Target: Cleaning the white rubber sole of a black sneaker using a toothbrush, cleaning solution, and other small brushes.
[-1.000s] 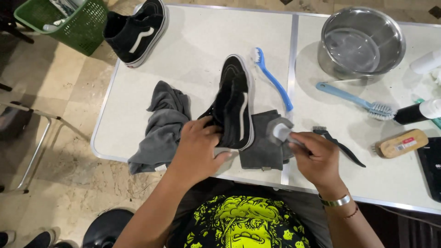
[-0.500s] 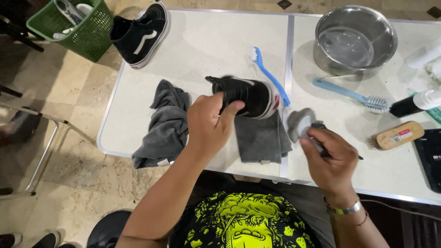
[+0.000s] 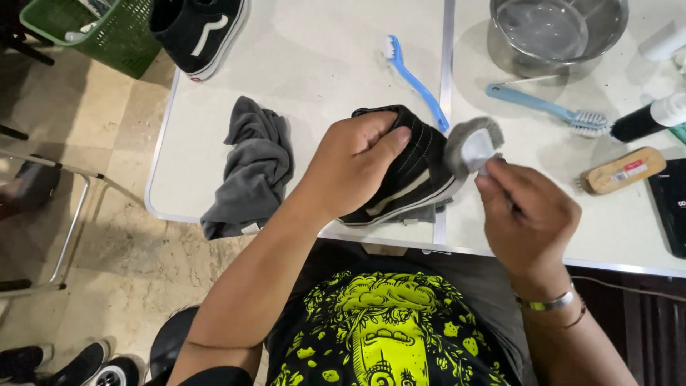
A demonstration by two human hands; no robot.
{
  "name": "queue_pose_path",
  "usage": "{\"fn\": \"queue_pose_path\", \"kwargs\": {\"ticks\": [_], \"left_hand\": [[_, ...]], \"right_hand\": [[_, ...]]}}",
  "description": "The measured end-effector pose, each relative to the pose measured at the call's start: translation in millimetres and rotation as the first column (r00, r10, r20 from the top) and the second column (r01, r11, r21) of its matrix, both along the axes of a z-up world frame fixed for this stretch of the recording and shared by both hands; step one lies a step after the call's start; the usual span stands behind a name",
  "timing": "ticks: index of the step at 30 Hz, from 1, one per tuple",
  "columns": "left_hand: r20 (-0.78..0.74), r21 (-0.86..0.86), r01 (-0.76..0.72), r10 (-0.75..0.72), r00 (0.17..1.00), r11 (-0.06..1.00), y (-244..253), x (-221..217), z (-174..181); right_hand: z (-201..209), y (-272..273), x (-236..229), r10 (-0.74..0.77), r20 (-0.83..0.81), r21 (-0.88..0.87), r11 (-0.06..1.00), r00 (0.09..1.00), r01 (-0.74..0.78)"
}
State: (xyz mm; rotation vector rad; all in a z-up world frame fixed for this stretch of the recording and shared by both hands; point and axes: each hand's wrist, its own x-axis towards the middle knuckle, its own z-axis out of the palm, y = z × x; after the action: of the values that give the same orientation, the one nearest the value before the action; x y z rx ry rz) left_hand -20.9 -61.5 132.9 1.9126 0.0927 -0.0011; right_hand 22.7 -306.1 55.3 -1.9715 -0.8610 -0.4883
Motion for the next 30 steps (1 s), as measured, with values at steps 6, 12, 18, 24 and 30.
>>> {"fn": "queue_pose_path", "kwargs": {"ticks": [6,12,18,24,30], "left_hand": [[0.212,0.052,-0.082,0.070,0.975,0.995,-5,17,-40],[0.227,0.070,-0.085,0.067,0.972,0.994,0,30,-60],[0.221,0.003,-0.068,0.066,0.973,0.998,1,27,-52],[0.207,-0.053,-0.039,0.049,0.977,0.998,8,24,-77],[0.247,-0.068,-0.025,0.041,0.968,0.997,17,17,-50]], "right_hand": [[-27,-5,9,0.025,0.287,-0.057,0.998,0.958,-0.009],[-39,14,-16,0.082,0.329,-0.139,0.990,0.941,-0.038],[-76,-7,8,-0.091,0.773,-0.300,0.819,0.627,0.488],[-71,-1,28,0.040,0.380,-0.123,0.992,0.924,0.008],[-45,-7,16,0.156,0.216,-0.292,0.952,0.964,-0.089]]}}
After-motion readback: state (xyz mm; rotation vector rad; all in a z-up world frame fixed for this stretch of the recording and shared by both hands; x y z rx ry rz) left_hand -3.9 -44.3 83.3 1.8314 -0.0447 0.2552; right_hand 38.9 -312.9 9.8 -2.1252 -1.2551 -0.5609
